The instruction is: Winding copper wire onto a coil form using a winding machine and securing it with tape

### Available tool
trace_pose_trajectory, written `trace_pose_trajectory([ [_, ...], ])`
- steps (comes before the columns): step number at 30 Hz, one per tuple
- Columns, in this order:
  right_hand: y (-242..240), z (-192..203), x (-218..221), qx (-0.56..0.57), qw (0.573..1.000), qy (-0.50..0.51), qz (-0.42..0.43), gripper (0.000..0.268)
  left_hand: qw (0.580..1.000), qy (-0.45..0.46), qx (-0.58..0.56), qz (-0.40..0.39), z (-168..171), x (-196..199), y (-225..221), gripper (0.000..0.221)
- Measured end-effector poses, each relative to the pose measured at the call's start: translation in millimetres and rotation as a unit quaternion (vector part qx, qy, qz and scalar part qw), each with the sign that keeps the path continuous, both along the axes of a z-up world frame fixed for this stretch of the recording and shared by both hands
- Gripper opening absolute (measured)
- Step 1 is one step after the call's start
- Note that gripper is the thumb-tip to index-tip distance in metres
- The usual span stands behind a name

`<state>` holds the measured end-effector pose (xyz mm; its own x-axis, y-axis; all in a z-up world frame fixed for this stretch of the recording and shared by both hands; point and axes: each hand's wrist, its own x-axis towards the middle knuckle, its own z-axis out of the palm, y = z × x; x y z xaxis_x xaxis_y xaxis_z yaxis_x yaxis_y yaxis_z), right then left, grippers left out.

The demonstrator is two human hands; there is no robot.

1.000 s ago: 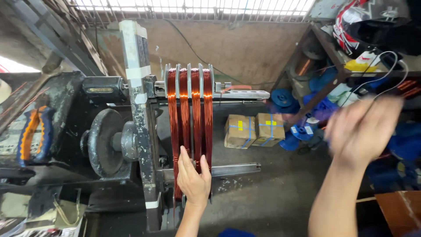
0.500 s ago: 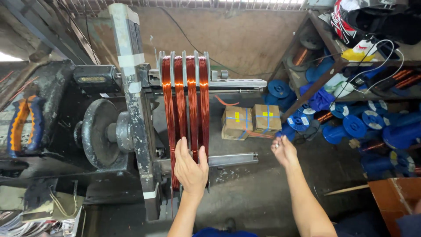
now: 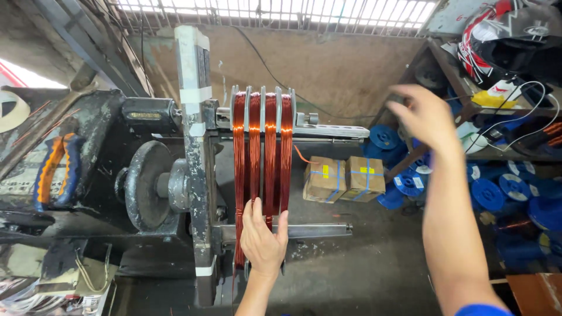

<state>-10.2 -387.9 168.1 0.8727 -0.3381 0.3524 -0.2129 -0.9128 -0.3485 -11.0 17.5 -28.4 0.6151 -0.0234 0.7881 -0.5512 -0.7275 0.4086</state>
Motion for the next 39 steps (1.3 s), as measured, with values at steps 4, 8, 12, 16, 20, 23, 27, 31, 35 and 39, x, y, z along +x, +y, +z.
trace_pose_trajectory([
  [4, 105, 55, 98, 0.187, 0.958, 0.156, 0.154, 0.039, 1.000, -0.008, 0.001, -0.003, -5, 0, 0, 0.066],
  [8, 72, -23, 184, 0.309, 0.874, 0.215, 0.308, 0.034, 1.000, 0.004, -0.003, -0.006, -11, 1, 1, 0.067],
  [12, 74, -22, 187, 0.243, 0.882, 0.245, 0.321, 0.004, 1.000, -0.001, -0.004, 0.000, -8, -1, -1, 0.062],
  [16, 83, -24, 185, 0.233, 0.857, 0.288, 0.358, 0.050, 1.000, 0.010, -0.015, -0.006, -7, 0, -2, 0.060],
  [20, 71, -29, 196, 0.238, 0.839, 0.321, 0.368, 0.045, 1.000, 0.017, -0.004, 0.001, -10, 0, -2, 0.061],
  [23, 70, -11, 199, 0.119, 0.887, 0.285, 0.343, 0.018, 1.000, 0.012, -0.012, -0.003, -9, 0, -2, 0.061],
  [27, 63, 55, 185, -0.016, 0.938, 0.102, 0.331, 0.022, 1.000, 0.008, -0.009, -0.013, -8, -1, -1, 0.063],
  [31, 62, 105, 170, -0.254, 0.886, -0.064, 0.383, 0.020, 1.000, 0.001, -0.018, -0.025, -3, -1, 1, 0.062],
  [35, 88, 140, 127, -0.401, 0.828, -0.153, 0.362, 0.008, 0.996, -0.018, -0.065, -0.064, 11, -3, 5, 0.038],
  [39, 100, 147, 70, -0.422, 0.828, -0.169, 0.328, 0.013, 0.979, 0.052, -0.139, -0.141, 33, -18, 11, 0.036],
])
